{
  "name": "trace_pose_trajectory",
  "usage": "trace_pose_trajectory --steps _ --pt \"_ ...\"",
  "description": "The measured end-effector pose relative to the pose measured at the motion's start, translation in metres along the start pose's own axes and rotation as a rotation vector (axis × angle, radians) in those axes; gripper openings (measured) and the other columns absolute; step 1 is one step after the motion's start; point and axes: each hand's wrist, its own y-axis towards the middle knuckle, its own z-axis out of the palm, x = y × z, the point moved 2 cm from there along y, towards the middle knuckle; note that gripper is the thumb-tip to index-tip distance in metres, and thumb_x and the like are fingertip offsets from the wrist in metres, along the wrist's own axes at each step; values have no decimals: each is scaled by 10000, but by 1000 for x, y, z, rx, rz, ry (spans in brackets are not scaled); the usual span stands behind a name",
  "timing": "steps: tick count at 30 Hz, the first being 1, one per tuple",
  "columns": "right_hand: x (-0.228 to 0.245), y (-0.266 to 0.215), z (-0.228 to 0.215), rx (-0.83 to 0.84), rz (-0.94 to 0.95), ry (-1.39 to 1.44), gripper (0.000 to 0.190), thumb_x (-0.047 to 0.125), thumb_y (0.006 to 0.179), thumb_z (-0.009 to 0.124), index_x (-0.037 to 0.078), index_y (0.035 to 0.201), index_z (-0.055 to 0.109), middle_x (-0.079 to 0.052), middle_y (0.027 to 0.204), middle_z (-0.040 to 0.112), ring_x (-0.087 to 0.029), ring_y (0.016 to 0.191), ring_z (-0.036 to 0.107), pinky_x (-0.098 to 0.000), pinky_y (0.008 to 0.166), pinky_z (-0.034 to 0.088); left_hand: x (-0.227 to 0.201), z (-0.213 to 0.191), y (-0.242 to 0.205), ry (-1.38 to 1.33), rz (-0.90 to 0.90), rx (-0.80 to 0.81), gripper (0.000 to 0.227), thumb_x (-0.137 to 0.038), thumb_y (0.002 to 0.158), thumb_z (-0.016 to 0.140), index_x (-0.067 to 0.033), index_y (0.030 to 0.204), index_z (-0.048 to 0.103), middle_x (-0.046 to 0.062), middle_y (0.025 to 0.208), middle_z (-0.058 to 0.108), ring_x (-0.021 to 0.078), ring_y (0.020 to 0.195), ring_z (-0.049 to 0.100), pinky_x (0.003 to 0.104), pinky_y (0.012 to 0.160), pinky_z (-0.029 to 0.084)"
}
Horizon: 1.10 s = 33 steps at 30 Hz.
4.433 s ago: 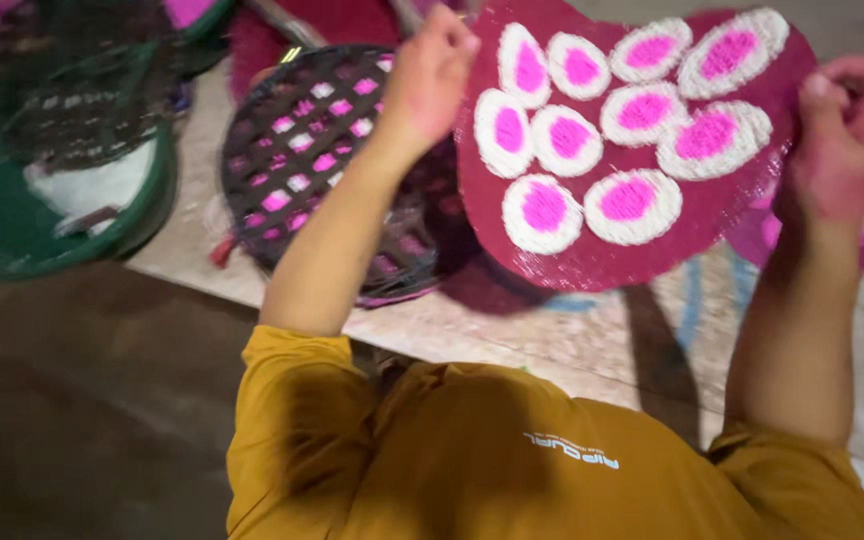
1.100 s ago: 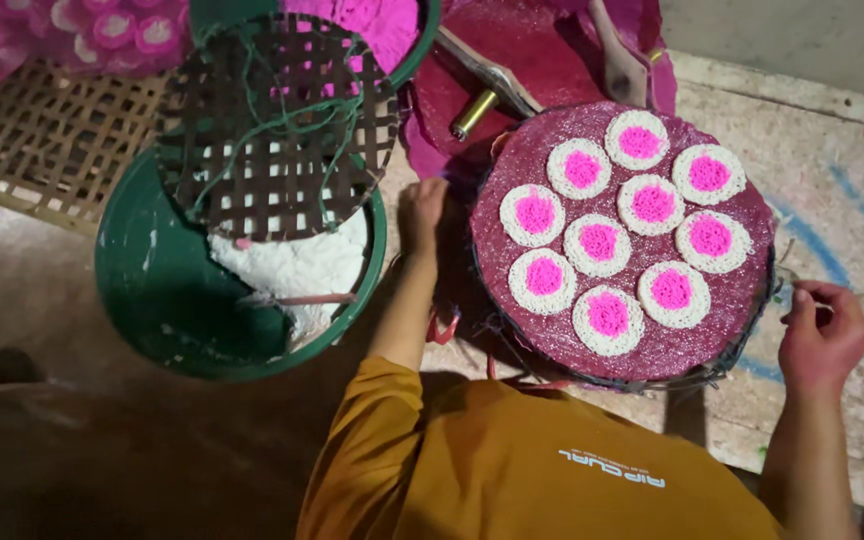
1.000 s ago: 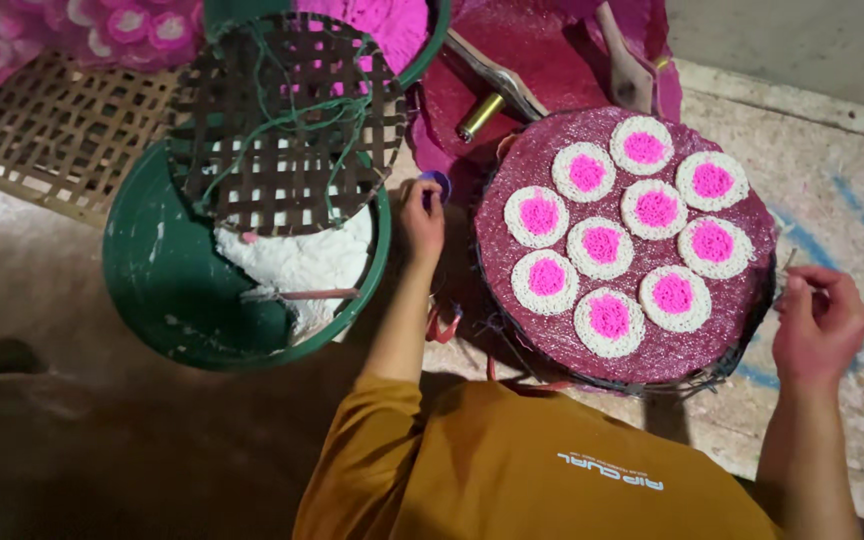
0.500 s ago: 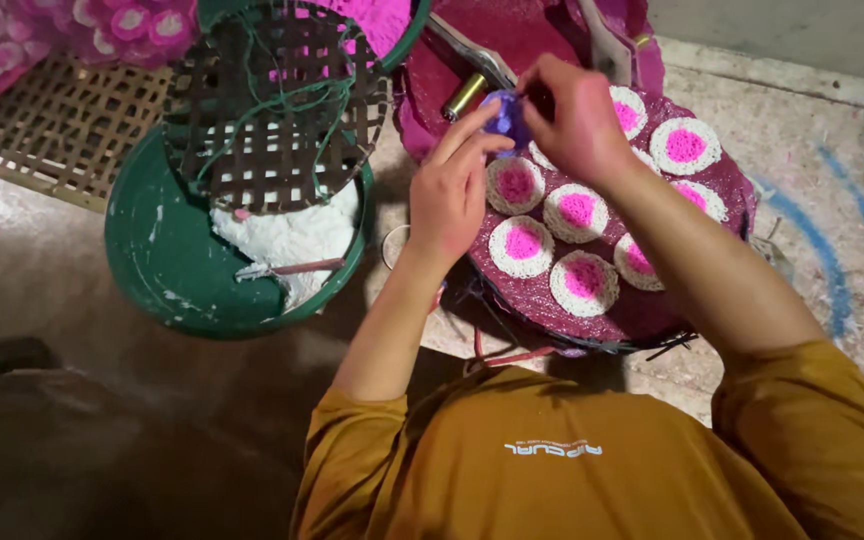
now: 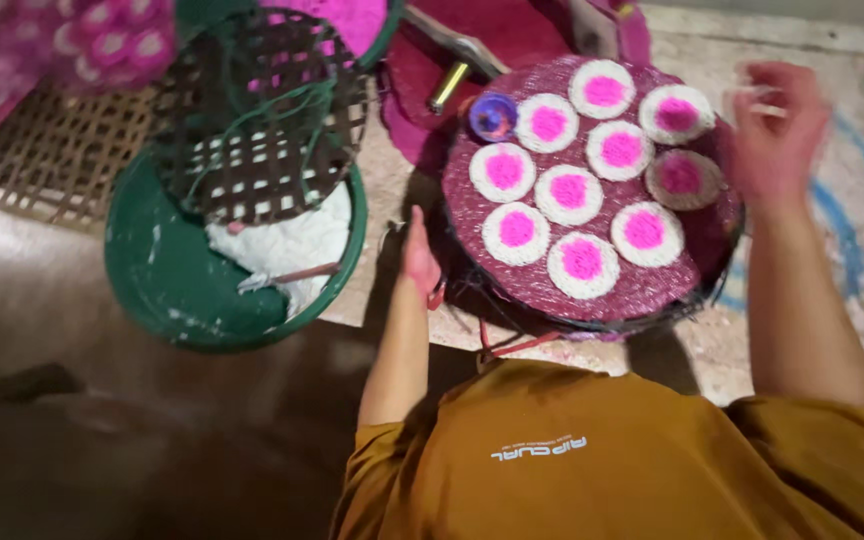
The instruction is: The person assembles pink and white circular items on a perforated tray, then places the tray into a steamer. They later use a wooden tool to scoop pink paste and press it into circular molds on a flat pink surface.
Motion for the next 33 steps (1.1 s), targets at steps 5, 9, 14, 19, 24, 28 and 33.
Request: trace_pose_trajectory --steps 5,9,14,19,24,28,33 --pt "-102 -143 -88 -243 802 356 167 255 1066 498 117 1102 583 -69 966 681 -163 814 624 -307 771 543 -7 46 2 -234 -155 96 632 -500 1088 402 -87 1566 377 54 1630 380 202 1495 329 406 1234 217" --pt "-121 -232 -31 -161 1310 840 551 483 1077 413 45 1334 627 -65 1217 759 -222 1081 721 -372 979 548 -21 91 -4 -344 -181 274 625 -498 1085 402 -98 1564 375 53 1619 387 206 1480 340 413 1222 231" --pt "-108 -237 -11 -181 1239 850 459 401 1075 494 49 1314 667 -90 1193 738 -236 1013 712 -378 912 562 -27 123 -23 -370 -210 352 617 -496 1081 403 -112 1563 374 52 1605 397 212 1462 355 421 1207 247" --pt "-89 -219 -32 -143 1231 799 482 454 1074 483 65 1282 678 -80 1143 747 -221 922 707 -366 829 556 -18 138 -40 -392 -215 339 610 -495 1077 403 -125 1561 372 51 1591 406 217 1443 369 430 1192 264" --pt "-93 -209 -71 -129 1259 750 447 466 1074 481 123 1288 673 -69 1113 744 -219 887 701 -363 749 565 5 159 -54 -431 -261 348 602 -493 1073 403 -139 1560 370 50 1577 416 223 1424 383 438 1177 281" --pt "-119 -209 -113 -158 1209 745 410 398 1087 489 93 1297 665 -86 1145 743 -230 952 723 -372 827 618 27 193 -56 -486 -295 378 597 -491 1070 404 -150 1559 368 49 1566 423 227 1410 394 445 1165 295" --pt "-152 -224 -157 -77 1095 1101 413 363 1195 526 16 1335 700 -164 1122 761 -301 919 734 -404 616 568 56 238 -51 -528 -357 417 590 -489 1067 404 -164 1557 367 48 1552 433 233 1391 408 454 1150 312"
